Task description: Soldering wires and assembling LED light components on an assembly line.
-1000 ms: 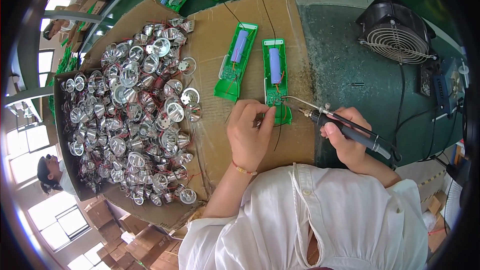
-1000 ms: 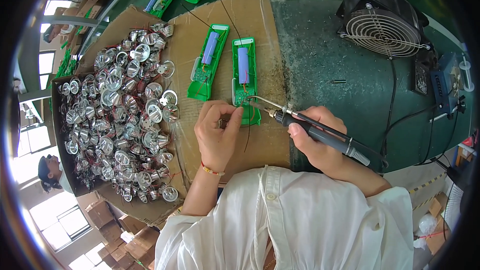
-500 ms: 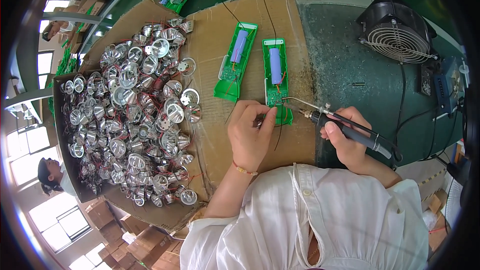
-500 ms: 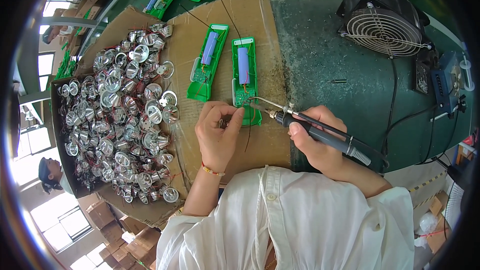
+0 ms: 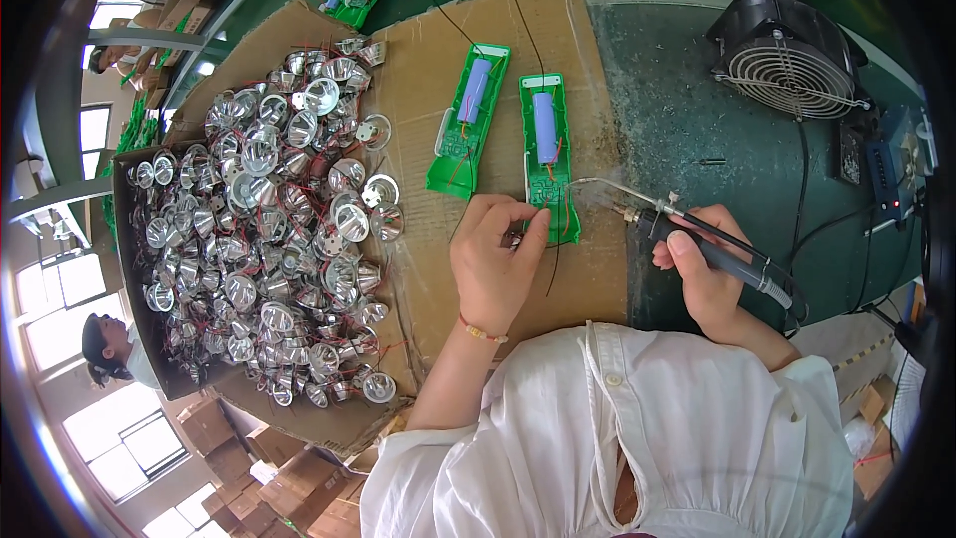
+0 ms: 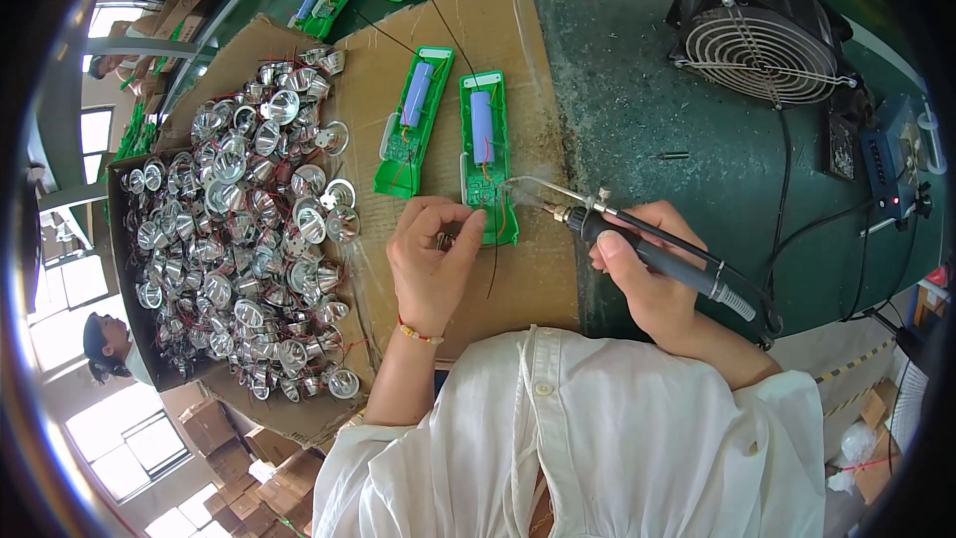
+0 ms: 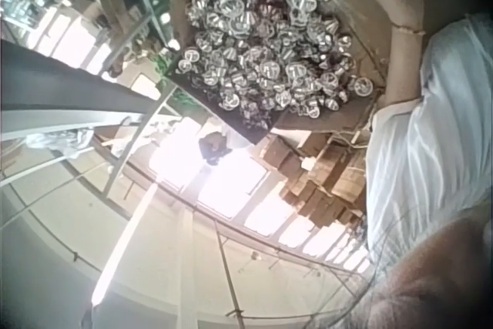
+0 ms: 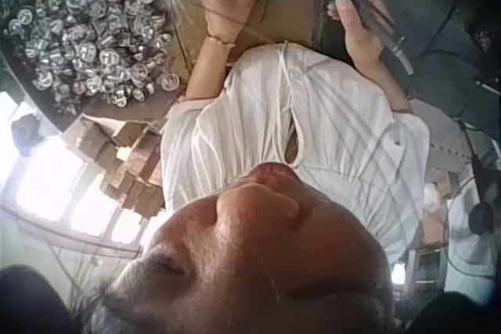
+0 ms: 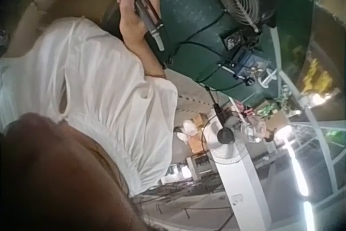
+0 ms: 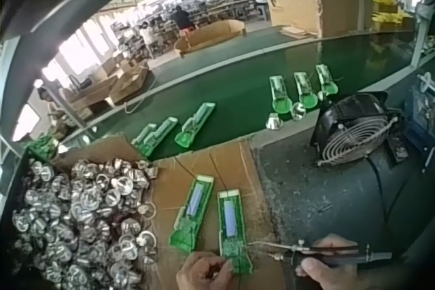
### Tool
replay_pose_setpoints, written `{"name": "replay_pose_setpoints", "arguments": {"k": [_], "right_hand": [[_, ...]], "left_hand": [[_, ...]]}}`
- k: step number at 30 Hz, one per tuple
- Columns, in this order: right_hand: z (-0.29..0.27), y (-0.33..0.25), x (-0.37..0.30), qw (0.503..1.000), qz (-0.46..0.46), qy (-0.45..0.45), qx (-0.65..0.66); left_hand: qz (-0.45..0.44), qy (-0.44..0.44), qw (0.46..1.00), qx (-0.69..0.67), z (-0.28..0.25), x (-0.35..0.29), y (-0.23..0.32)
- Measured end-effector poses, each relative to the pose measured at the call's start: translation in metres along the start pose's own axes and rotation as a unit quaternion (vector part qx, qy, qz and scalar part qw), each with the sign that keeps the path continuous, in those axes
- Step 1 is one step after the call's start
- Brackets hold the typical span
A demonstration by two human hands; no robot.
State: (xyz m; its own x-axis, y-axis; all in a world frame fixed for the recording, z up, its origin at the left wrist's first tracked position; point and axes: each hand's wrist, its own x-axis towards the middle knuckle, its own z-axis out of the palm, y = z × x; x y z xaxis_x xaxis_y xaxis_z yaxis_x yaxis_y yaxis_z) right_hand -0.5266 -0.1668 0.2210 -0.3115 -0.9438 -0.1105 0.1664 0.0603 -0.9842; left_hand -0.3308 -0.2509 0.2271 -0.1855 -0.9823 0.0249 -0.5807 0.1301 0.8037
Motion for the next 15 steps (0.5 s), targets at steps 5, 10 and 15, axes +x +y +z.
{"name": "replay_pose_setpoints", "arguments": {"k": [5, 10, 15], "right_hand": [[-0.008, -0.002, -0.001, 1.0, -0.004, 0.006, 0.003], [-0.006, -0.002, 0.0, 1.0, -0.004, 0.006, 0.005], [0.002, -0.001, 0.004, 0.998, -0.046, -0.027, -0.041]], "left_hand": [[0.237, 0.001, 0.949, 0.206, -0.022, -0.007, 0.017], [0.305, 0.043, 0.914, 0.262, -0.015, -0.008, 0.006], [0.127, 0.04, 0.989, 0.068, -0.006, -0.002, 0.0]]}}
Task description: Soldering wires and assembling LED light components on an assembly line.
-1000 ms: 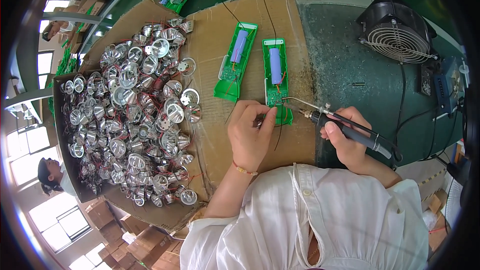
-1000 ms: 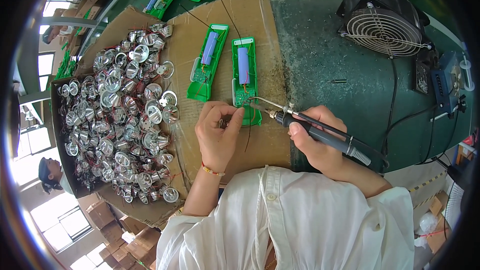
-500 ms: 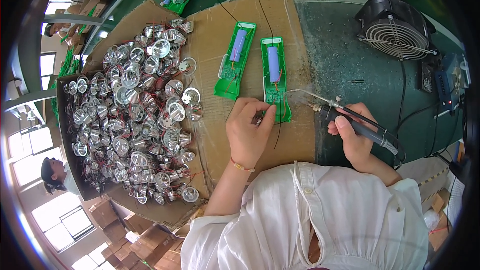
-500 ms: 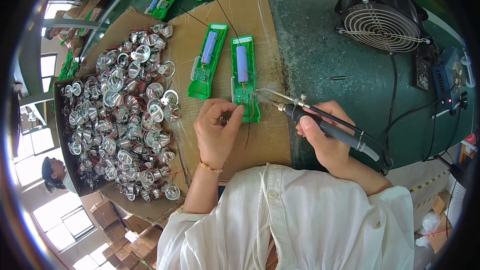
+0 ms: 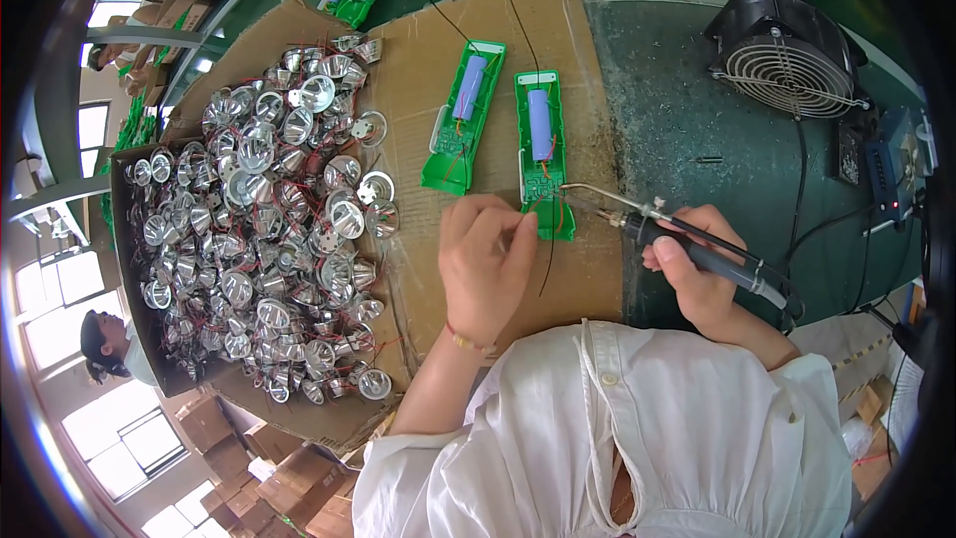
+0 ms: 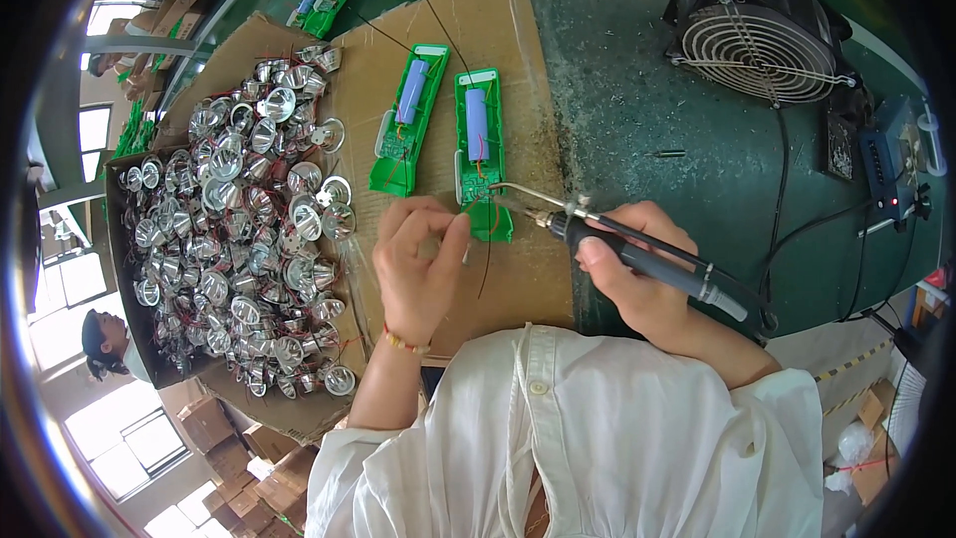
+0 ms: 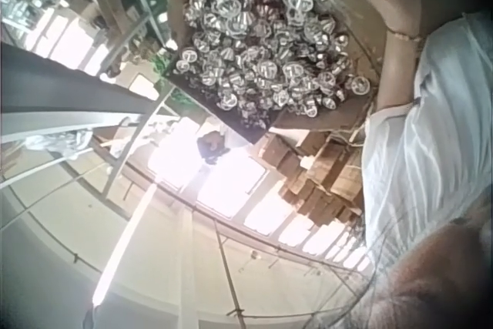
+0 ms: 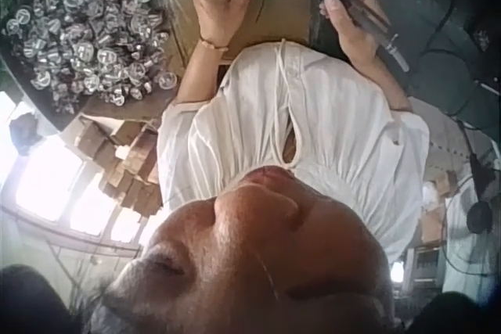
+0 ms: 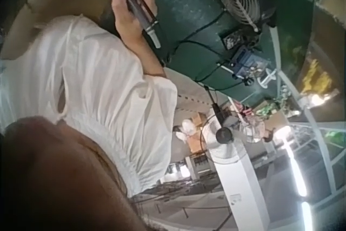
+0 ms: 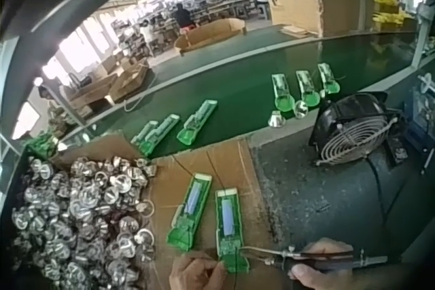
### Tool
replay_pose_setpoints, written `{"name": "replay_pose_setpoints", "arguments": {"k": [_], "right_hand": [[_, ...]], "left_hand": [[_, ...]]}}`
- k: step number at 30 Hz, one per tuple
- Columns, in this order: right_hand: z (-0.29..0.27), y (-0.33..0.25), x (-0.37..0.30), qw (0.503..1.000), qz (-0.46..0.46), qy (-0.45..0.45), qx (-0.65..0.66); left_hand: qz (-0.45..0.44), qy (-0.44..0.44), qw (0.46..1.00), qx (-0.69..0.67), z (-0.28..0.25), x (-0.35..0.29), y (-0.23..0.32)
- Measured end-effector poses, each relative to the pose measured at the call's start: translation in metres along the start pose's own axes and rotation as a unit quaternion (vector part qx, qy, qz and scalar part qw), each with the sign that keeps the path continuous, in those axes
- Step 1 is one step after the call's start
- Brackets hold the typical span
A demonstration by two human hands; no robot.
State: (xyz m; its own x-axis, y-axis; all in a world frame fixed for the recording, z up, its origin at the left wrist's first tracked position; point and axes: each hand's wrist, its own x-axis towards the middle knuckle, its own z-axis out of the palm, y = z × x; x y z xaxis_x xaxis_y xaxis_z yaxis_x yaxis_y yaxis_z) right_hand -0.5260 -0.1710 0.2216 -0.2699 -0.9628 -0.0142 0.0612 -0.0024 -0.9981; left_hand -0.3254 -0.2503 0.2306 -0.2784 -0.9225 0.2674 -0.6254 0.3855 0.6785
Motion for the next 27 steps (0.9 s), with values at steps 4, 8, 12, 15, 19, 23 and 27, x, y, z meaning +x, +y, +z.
{"name": "replay_pose_setpoints", "arguments": {"k": [4, 8, 12, 15, 19, 23, 27], "right_hand": [[0.012, 0.003, 0.007, 0.999, 0.027, 0.012, 0.029], [0.016, 0.005, 0.009, 0.998, 0.051, 0.007, 0.033], [0.016, 0.005, 0.011, 0.995, 0.072, 0.013, 0.062], [0.015, 0.008, 0.012, 0.994, 0.088, 0.01, 0.069], [0.015, 0.004, 0.011, 0.99, 0.113, 0.015, 0.086], [0.013, 0.004, 0.007, 0.992, 0.089, 0.021, 0.089], [0.002, 0.003, 0.006, 0.994, 0.059, 0.037, 0.086]], "left_hand": [[-0.075, -0.034, 0.996, -0.036, 0.01, -0.003, -0.009], [-0.067, -0.025, 0.996, -0.05, 0.009, -0.005, -0.011], [-0.076, -0.034, 0.994, -0.077, 0.009, -0.003, -0.012], [-0.113, -0.033, 0.989, -0.086, 0.009, -0.003, -0.008], [-0.119, -0.032, 0.988, -0.091, 0.009, -0.003, -0.007], [-0.124, -0.027, 0.987, -0.101, 0.009, -0.004, -0.01], [-0.124, -0.031, 0.985, -0.115, 0.011, -0.003, -0.009]]}}
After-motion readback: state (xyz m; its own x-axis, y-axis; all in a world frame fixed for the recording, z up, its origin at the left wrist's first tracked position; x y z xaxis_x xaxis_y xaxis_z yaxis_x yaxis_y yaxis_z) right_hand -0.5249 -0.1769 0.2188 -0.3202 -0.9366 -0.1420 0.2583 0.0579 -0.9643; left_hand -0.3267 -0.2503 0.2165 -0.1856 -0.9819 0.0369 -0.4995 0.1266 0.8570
